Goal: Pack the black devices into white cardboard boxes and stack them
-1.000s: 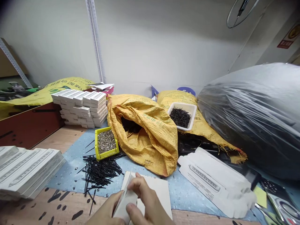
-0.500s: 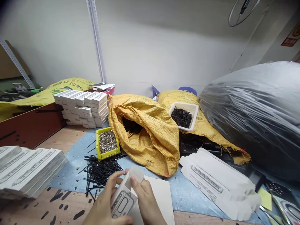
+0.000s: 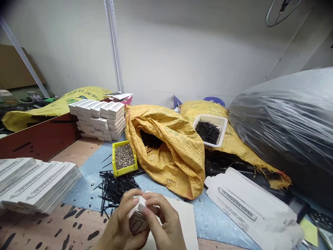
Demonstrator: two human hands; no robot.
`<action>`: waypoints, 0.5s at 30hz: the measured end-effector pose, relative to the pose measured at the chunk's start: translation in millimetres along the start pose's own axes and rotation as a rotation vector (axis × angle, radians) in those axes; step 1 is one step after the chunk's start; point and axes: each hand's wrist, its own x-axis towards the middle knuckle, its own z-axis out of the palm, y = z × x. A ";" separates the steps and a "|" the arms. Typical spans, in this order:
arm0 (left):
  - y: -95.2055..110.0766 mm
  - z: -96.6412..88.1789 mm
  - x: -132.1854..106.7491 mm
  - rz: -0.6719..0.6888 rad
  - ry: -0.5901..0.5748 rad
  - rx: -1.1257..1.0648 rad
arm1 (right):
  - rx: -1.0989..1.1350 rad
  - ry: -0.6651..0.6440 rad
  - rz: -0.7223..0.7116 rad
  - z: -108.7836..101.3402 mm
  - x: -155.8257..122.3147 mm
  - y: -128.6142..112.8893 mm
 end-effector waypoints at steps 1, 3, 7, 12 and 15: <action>-1.4 0.0 -0.3 0.022 -0.004 0.013 | 0.004 0.021 0.006 0.5 0.0 -0.2; -4.2 0.4 -1.1 0.021 -0.021 0.013 | -0.042 0.035 -0.012 0.0 -0.8 -0.7; -6.6 10.3 -8.5 -0.103 0.025 -0.060 | -0.185 -0.062 -0.110 1.4 -3.8 6.0; -10.4 11.8 -13.8 -0.291 -0.049 -0.109 | -0.221 -0.002 0.043 -1.4 1.2 25.5; -44.3 -24.1 -1.4 -0.573 -0.204 -0.012 | -0.266 0.042 0.203 -45.7 6.4 32.6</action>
